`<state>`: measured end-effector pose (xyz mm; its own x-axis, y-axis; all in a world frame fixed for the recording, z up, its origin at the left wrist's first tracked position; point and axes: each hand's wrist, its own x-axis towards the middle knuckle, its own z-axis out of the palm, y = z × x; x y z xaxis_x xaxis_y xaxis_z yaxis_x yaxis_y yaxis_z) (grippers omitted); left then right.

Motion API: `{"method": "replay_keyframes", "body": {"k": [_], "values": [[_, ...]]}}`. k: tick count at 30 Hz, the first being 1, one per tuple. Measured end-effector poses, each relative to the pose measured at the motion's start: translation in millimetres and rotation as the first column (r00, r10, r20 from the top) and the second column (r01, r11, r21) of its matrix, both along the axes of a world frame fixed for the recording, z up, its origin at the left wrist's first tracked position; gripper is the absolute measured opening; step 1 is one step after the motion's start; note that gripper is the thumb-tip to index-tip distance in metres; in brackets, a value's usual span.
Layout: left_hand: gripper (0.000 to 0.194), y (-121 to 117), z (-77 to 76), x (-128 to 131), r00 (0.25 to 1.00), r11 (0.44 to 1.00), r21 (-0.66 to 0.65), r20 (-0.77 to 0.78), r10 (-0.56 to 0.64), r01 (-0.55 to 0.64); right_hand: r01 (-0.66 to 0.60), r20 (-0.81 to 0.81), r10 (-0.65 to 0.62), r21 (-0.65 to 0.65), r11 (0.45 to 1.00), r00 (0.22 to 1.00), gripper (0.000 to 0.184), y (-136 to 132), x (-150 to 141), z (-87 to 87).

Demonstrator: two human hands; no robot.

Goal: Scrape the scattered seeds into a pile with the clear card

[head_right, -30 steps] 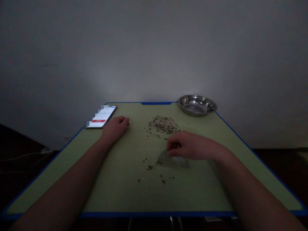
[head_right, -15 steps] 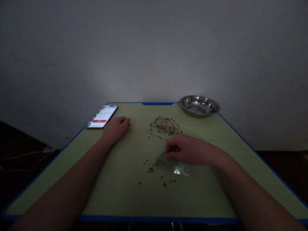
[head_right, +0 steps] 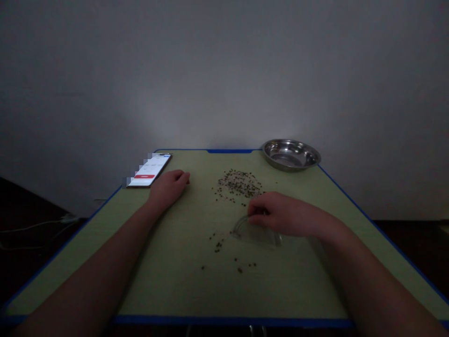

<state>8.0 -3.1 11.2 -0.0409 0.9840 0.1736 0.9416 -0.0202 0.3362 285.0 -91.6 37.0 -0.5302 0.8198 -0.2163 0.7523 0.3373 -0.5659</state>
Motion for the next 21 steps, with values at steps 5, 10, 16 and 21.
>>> {"method": "replay_keyframes", "body": {"k": [5, 10, 16, 21], "values": [[0.041, 0.1, -0.8, 0.1, 1.0, 1.0, 0.002, 0.0, -0.005, 0.005, 0.017, -0.043, -0.017, 0.001, 1.0, 0.999, 0.024, 4.6, 12.7, 1.4], [0.043, 0.2, -0.1, 0.8, 1.0, 1.0, -0.005, -0.014, -0.004, 0.004, 0.031, -0.017, -0.031, -0.003, 1.0, 0.999, 0.022, 5.0, 8.5, -5.1], [0.042, 0.1, 1.0, 1.2, 1.0, 1.0, -0.01, -0.025, -0.003, 0.003, 0.017, -0.068, -0.019, -0.024, 1.0, 0.997, 0.025, 0.9, 8.2, 3.9], [0.041, -0.3, 1.5, 1.7, 1.0, 1.0, -0.006, -0.02, -0.011, 0.011, -0.007, -0.065, 0.002, -0.069, 0.998, 0.998, 0.025, -2.2, 13.7, 11.3]]}}
